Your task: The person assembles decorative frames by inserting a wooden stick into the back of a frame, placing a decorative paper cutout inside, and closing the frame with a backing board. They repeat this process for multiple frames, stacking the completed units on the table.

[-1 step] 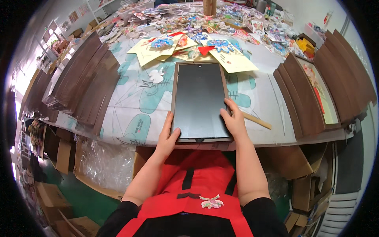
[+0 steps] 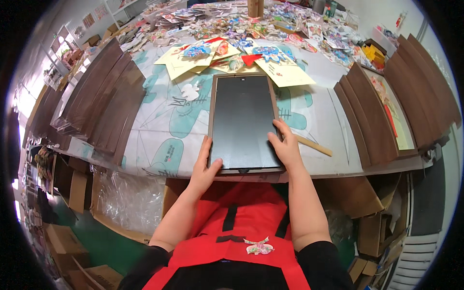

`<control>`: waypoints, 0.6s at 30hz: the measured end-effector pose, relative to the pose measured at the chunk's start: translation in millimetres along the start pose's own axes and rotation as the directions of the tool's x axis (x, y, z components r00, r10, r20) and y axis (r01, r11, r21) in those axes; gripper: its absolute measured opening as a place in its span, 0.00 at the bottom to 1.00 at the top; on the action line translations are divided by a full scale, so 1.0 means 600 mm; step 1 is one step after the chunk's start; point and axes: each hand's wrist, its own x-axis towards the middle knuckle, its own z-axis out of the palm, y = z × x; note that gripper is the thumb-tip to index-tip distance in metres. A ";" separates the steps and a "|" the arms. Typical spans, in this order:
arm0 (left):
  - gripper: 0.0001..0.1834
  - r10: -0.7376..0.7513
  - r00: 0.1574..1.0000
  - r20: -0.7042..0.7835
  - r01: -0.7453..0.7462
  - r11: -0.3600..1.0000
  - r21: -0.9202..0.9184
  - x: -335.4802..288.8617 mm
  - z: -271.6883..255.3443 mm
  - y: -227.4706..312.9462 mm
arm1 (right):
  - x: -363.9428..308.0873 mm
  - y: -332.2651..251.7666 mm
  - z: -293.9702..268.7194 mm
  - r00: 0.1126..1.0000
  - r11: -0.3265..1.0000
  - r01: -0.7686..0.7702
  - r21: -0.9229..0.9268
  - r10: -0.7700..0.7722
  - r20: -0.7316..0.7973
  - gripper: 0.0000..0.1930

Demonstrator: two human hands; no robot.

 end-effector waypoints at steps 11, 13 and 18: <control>0.34 -0.014 0.998 -0.063 0.024 0.987 0.159 -0.034 0.014 0.010 | -0.043 -0.046 -0.028 0.919 0.964 0.103 -0.244 0.002 0.395 0.46; 0.31 0.006 0.996 -0.084 0.013 0.976 0.216 -0.029 0.017 0.005 | -0.043 -0.045 -0.024 0.924 0.971 0.082 -0.227 0.011 0.383 0.45; 0.30 0.088 0.992 -0.087 -0.032 0.863 0.504 -0.022 0.019 0.028 | -0.050 -0.015 -0.023 0.934 0.978 0.139 -0.156 -0.077 0.349 0.31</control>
